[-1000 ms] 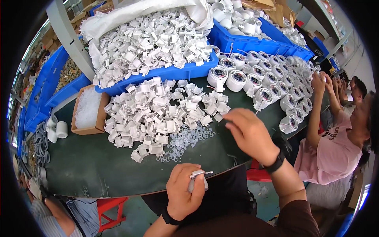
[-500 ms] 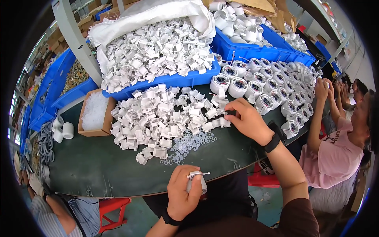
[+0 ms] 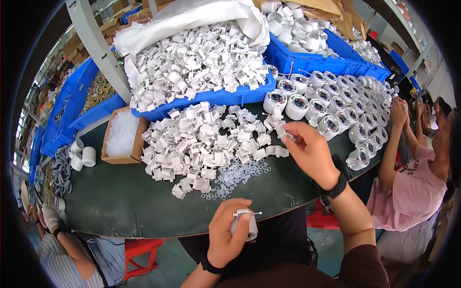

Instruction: Assembling small plastic parts at a manufacturing workbench.

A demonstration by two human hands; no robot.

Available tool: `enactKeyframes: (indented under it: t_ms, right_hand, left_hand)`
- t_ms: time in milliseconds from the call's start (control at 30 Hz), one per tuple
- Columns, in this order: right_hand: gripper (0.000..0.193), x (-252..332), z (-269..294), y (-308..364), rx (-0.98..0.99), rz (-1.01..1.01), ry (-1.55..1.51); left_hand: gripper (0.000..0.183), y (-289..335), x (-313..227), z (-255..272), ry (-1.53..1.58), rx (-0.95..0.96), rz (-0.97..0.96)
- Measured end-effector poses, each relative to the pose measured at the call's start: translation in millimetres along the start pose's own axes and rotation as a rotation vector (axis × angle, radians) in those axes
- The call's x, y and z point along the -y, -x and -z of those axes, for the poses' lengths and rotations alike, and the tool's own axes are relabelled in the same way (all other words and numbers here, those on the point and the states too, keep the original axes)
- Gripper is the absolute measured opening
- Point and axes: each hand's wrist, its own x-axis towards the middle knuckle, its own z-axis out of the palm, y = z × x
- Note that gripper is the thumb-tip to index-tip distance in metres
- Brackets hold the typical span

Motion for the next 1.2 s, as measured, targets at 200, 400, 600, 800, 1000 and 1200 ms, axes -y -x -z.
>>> enactKeyframes:
  t_ms: [200, 400, 600, 800, 1000, 1200]
  right_hand:
    - [0.023, 40.2, -20.0, 70.8, 0.34, -0.25, -0.744]
    - [0.038, 56.2, -18.8, 84.0, 0.514, -0.416, -1.125]
    - [0.04, 48.6, -24.4, 89.5, 0.532, -0.159, -0.877]
    - [0.048, 56.0, -27.4, 98.1, 0.322, -0.209, -1.095]
    - [0.044, 84.1, -23.3, 104.2, 0.464, -0.172, -0.696]
    - [0.044, 78.4, -44.4, 110.8, 0.323, -0.17, -0.713]
  left_hand:
    - [0.014, -13.0, -1.3, -7.6, 0.096, 0.097, -0.018]
    - [0.016, -5.7, 7.2, 3.9, 0.243, 0.135, 0.07]
    - [0.02, 1.0, 9.9, 8.4, 0.581, 0.181, 0.198]
    - [0.016, 5.9, 2.2, 8.0, 0.269, -0.041, 0.133]
    - [0.02, 5.6, -3.2, 1.3, -0.286, -0.205, -0.089]
    - [0.033, 4.0, -5.3, -0.7, -0.396, -0.147, -0.174]
